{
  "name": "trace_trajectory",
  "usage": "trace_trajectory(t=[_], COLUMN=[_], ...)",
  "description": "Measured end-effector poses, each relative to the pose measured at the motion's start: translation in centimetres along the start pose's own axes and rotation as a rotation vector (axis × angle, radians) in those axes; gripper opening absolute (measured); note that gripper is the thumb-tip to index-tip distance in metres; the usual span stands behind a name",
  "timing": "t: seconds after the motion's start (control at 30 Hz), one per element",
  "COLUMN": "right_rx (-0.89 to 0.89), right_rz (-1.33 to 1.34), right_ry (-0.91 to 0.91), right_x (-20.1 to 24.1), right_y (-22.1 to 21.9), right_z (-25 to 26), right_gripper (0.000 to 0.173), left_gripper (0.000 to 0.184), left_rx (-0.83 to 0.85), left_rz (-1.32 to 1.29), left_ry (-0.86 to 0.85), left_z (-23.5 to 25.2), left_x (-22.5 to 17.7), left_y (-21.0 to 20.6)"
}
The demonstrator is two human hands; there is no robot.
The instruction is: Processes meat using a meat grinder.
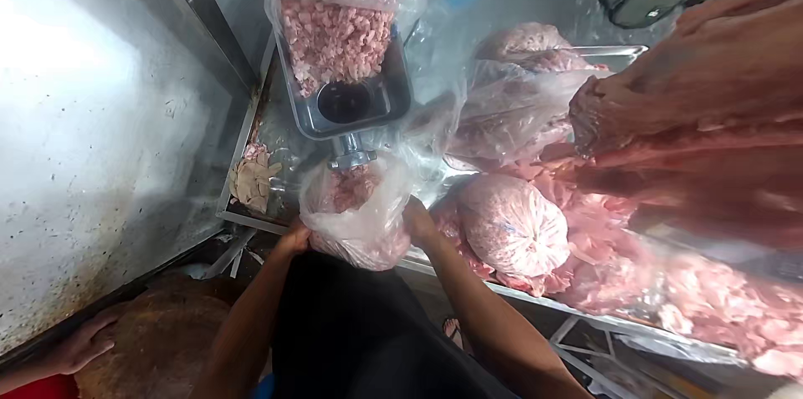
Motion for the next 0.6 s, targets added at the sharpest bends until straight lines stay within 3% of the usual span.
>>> trace_trajectory(t=[0.1, 0.17, 0.23, 0.3, 0.33, 0.4, 0.47, 0.53, 0.57, 0.6], right_rx=[-0.018, 0.003, 0.028, -0.029, -0.095, -0.214, -0.228, -0.169, -0.108, -0.053], right_rz=[0.003, -0.050, -0.105, -0.183, -0.211, -0.126, 0.057, 0.193, 0.167, 0.070], right_ry=[-0.011, -0.053, -0.090, -0.077, -0.030, 0.131, 0.285, 0.341, 0.387, 0.456], right_x=[0.0, 1.1, 1.6, 0.9, 0.6, -0.2, -0.9, -1.5, -1.8, -2.4], right_y=[0.6, 0.5, 0.5, 0.5, 0.4, -0.1, -0.6, -0.5, -0.3, 0.0], right_z=[-0.2, -1.3, -0.7, 0.5, 0.7, 0.1, -1.1, -1.9, -2.4, -3.1], right_gripper=[0.029, 0.033, 0.044, 0.051, 0.046, 0.042, 0.062, 0.058, 0.057, 0.060], left_gripper=[0.013, 0.022, 0.032, 0.023, 0.022, 0.037, 0.052, 0.042, 0.034, 0.041], left_rx=[0.039, 0.109, 0.122, 0.065, 0.025, -0.035, -0.124, -0.229, -0.269, -0.268], left_rz=[-0.050, -0.144, -0.070, 0.250, 0.455, 0.813, 0.988, 0.909, 0.714, 0.431], left_ry=[0.054, 0.159, 0.239, 0.223, 0.186, 0.046, -0.067, -0.151, -0.150, -0.099], left_z=[0.6, 0.0, 0.4, 0.5, 0.3, 0.3, 1.1, 1.7, 2.2, 2.7], left_x=[-0.2, -0.7, -0.9, -1.3, -1.9, -3.7, -5.8, -7.7, -7.8, -7.4], left_y=[-0.6, -1.2, -0.9, 0.5, 1.1, 1.6, 2.0, 3.5, 4.6, 5.3])
Point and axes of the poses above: each hand's wrist, its own z-axis towards the middle knuckle, its own y-axis out of the back of the hand, x = y × z, the point moved 9 cm from there along z, towards the middle knuckle, and after that the axes turned 3 degrees about z, right-handed, at the moved point
